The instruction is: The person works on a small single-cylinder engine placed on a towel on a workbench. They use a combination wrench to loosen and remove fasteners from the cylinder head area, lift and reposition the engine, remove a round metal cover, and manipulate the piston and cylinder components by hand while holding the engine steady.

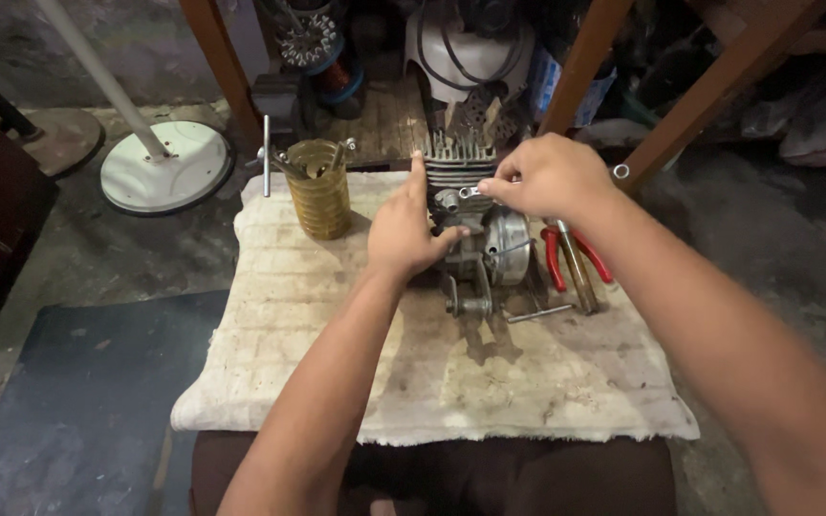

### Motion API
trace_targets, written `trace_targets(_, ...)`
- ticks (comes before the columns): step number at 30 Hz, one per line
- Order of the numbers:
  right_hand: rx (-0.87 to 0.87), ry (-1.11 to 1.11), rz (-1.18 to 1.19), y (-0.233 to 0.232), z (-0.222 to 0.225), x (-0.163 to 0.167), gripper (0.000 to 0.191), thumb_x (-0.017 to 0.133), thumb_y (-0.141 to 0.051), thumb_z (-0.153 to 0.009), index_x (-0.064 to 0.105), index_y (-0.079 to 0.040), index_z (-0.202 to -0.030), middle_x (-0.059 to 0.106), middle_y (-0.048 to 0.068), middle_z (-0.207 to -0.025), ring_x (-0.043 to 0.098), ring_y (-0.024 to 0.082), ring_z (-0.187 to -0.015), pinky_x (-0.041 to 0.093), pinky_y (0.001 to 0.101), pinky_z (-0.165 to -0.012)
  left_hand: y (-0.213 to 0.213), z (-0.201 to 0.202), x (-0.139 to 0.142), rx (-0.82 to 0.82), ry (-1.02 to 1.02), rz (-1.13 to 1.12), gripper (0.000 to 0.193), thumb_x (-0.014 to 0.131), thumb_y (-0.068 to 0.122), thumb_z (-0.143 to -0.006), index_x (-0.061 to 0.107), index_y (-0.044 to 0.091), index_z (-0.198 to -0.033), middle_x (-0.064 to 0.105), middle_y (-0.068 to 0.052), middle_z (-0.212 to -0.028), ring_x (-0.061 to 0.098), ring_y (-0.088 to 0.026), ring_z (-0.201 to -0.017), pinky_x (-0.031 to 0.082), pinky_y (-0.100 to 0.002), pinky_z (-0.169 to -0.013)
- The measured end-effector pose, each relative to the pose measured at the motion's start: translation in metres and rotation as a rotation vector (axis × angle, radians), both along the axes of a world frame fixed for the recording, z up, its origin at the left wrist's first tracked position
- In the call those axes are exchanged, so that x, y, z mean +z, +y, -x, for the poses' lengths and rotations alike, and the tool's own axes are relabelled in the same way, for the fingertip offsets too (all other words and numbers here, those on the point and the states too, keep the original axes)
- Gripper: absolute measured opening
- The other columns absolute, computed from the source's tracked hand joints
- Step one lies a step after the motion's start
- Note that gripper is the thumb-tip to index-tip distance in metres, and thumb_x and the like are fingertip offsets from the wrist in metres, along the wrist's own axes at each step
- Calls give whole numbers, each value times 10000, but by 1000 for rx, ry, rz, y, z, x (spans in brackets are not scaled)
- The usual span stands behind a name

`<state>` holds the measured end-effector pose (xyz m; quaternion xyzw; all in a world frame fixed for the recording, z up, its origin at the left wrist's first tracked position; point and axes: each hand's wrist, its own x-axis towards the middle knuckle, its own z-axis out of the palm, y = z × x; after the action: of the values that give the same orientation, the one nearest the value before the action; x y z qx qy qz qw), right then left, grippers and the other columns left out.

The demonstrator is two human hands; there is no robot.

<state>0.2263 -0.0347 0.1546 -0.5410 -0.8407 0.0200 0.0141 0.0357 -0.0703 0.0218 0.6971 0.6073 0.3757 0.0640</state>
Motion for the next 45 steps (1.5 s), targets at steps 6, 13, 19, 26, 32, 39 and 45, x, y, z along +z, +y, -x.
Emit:
trace_targets(6, -3, -65, 26, 10, 5, -4, 436, 670, -601, -865, 823, -219, -1008, 771, 74, -868, 731, 280, -873, 568, 425, -798, 2, 0, -1, 7, 2, 13, 1307, 882, 529, -677, 143, -85, -1564, 651, -270, -1187, 647, -421, -1072, 515, -463, -918)
trace_targets(13, 81, 44, 207, 39, -4, -57, 521, 515, -560, -986, 808, -149, -859, 761, 121, -873, 710, 322, -872, 539, 434, -841, 10, 2, -8, -5, -1, -60, 1268, 891, 484, -675, 172, -98, -1541, 637, -281, -1237, 643, -421, -1100, 514, -458, -933)
trace_targets(19, 115, 176, 218, 49, -11, -76, 570, 498, -545, -990, 779, -107, -759, 739, 127, -789, 703, 306, -787, 546, 419, -791, 12, 2, -5, 16, -15, -6, 1203, 828, 496, -728, 185, -86, -1563, 666, -253, -1169, 660, -412, -1037, 526, -468, -900)
trace_targets(26, 177, 986, 23, 65, -17, -67, 385, 720, -450, -1027, 694, -66, -1027, 667, 22, -870, 600, 124, -763, 508, 295, -698, 0, -4, -6, 49, -55, 60, 1041, 680, 544, -885, 197, -47, -1593, 666, -250, -1167, 667, -417, -1013, 523, -491, -888)
trace_targets(32, 130, 1359, 87, 70, 18, -81, 424, 614, -468, -1001, 677, -132, -1253, 617, -112, -899, 557, 24, -688, 472, 205, -568, -7, -3, -11, 44, -24, -382, 814, 733, 472, -911, 395, 23, -1500, 599, -242, -1330, 650, -443, -1117, 536, -480, -889)
trace_targets(39, 95, 1361, -130, 71, 32, -98, 434, 586, -481, -1070, 741, -97, -1198, 594, -64, -859, 521, 30, -812, 467, 215, -742, -16, -1, -1, -114, -136, -417, 332, 756, 231, -862, 658, 158, -1171, 607, -150, -1277, 680, -280, -860, 565, -408, -708)
trace_targets(45, 160, 1336, -202, 70, 30, -98, 465, 563, -499, -1059, 717, -81, -1189, 724, -51, -1012, 616, 49, -946, 509, 237, -872, 4, 15, 28, -299, 556, -405, 233, 681, 138, -776, 621, 111, -999, 623, -75, -935, 687, -308, -824, 550, -430, -590)
